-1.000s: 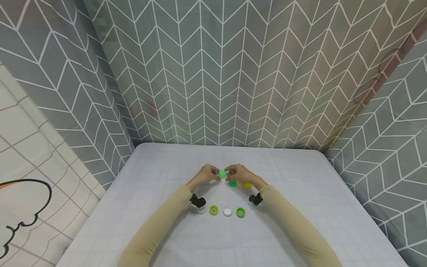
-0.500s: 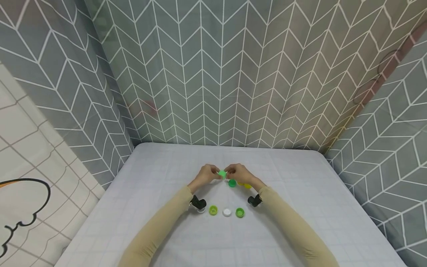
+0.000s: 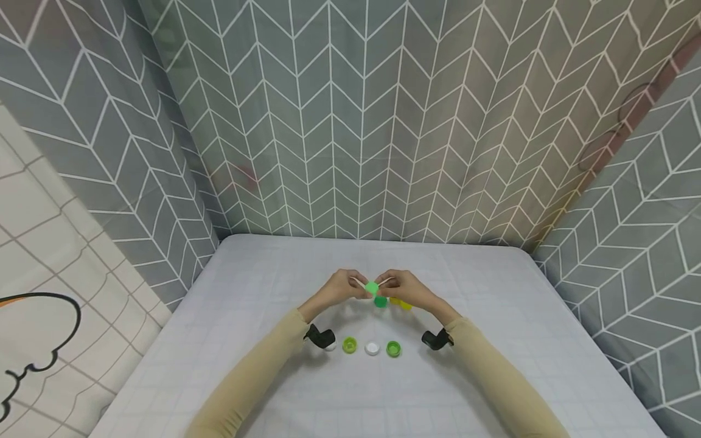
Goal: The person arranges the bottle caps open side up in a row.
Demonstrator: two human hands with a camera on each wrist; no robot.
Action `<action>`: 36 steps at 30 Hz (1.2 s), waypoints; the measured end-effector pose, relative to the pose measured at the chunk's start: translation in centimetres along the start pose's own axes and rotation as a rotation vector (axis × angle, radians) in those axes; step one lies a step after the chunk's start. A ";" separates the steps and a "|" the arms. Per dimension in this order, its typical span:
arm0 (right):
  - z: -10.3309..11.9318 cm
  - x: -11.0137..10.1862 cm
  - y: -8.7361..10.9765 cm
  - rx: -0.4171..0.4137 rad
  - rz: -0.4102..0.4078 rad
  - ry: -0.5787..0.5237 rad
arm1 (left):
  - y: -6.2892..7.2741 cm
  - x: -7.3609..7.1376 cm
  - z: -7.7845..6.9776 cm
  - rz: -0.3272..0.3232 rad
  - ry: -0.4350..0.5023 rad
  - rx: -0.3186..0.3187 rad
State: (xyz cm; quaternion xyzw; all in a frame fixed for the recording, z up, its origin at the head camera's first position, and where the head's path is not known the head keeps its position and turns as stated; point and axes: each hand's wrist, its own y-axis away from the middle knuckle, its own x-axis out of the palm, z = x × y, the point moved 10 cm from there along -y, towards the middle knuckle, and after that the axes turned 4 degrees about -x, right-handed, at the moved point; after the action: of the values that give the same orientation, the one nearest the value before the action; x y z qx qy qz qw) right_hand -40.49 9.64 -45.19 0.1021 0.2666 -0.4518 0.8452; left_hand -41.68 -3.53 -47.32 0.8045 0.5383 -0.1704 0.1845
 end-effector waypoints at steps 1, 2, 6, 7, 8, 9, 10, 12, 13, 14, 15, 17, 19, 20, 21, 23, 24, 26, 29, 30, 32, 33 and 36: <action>0.0 -0.1 0.4 0.005 0.002 -0.016 | 0.2 0.3 -0.3 0.025 0.021 0.004; 0.1 -0.2 0.8 -0.002 0.003 -0.029 | 0.3 0.6 -0.6 0.044 0.033 0.012; 0.0 -0.8 1.9 -0.002 -0.015 -0.057 | 0.7 1.4 -1.7 0.087 0.049 0.048; 0.0 -1.0 2.2 -0.006 -0.023 -0.060 | 0.8 1.6 -2.0 0.094 0.053 0.059; 0.0 -1.2 2.4 -0.009 -0.031 -0.068 | 0.9 1.8 -2.2 0.100 0.055 0.069; 0.0 -1.4 2.6 -0.006 -0.040 -0.070 | 0.9 2.0 -2.5 0.107 0.063 0.080; 0.0 -1.6 2.8 -0.007 -0.045 -0.072 | 0.9 2.2 -2.8 0.111 0.070 0.093; 0.1 -1.9 3.1 -0.005 -0.054 -0.065 | 0.9 2.3 -3.3 0.116 0.088 0.109; 0.2 -2.1 3.3 -0.001 -0.056 -0.060 | 0.9 2.4 -3.5 0.117 0.097 0.115; 0.2 -2.2 3.4 0.006 -0.056 -0.060 | 0.9 2.4 -3.6 0.120 0.107 0.115; 0.2 -2.3 3.6 0.019 -0.057 -0.053 | 0.8 2.5 -3.7 0.122 0.114 0.114; 0.0 -2.6 4.1 0.043 -0.059 -0.047 | 0.8 2.8 -3.8 0.131 0.131 0.100; -0.3 -2.9 4.6 0.062 -0.062 -0.050 | 0.8 3.1 -3.9 0.143 0.147 0.086; -0.3 -3.1 4.9 0.070 -0.063 -0.052 | 0.9 3.3 -3.9 0.151 0.158 0.078; -0.5 -3.2 5.1 0.074 -0.066 -0.053 | 0.9 3.5 -3.9 0.161 0.172 0.071; -0.6 -3.5 5.4 0.073 -0.071 -0.054 | 0.9 3.8 -4.0 0.179 0.199 0.062; -0.6 -3.6 5.6 0.072 -0.072 -0.052 | 0.9 4.0 -4.0 0.186 0.212 0.057; -0.7 -3.7 5.8 0.075 -0.073 -0.053 | 0.9 4.4 -4.0 0.201 0.233 0.050; -0.8 -3.8 6.1 0.074 -0.073 -0.058 | 0.7 4.7 -4.0 0.207 0.247 0.043; -0.8 -3.9 6.2 0.075 -0.073 -0.061 | 0.6 4.8 -4.1 0.207 0.250 0.040; -0.8 -4.0 6.3 0.069 -0.076 -0.068 | 0.6 5.0 -4.2 0.208 0.247 0.040; -0.8 -4.0 6.4 0.062 -0.077 -0.069 | 0.5 5.1 -4.3 0.208 0.244 0.043; -0.7 -4.3 6.6 0.040 -0.093 -0.079 | 0.4 5.5 -4.7 0.225 0.248 0.042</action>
State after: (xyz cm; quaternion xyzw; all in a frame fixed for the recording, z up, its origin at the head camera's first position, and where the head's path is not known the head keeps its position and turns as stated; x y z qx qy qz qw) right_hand -37.27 16.80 -43.91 0.0885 0.2285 -0.4993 0.8311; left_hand -38.92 2.98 -45.79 0.8783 0.4596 -0.0593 0.1177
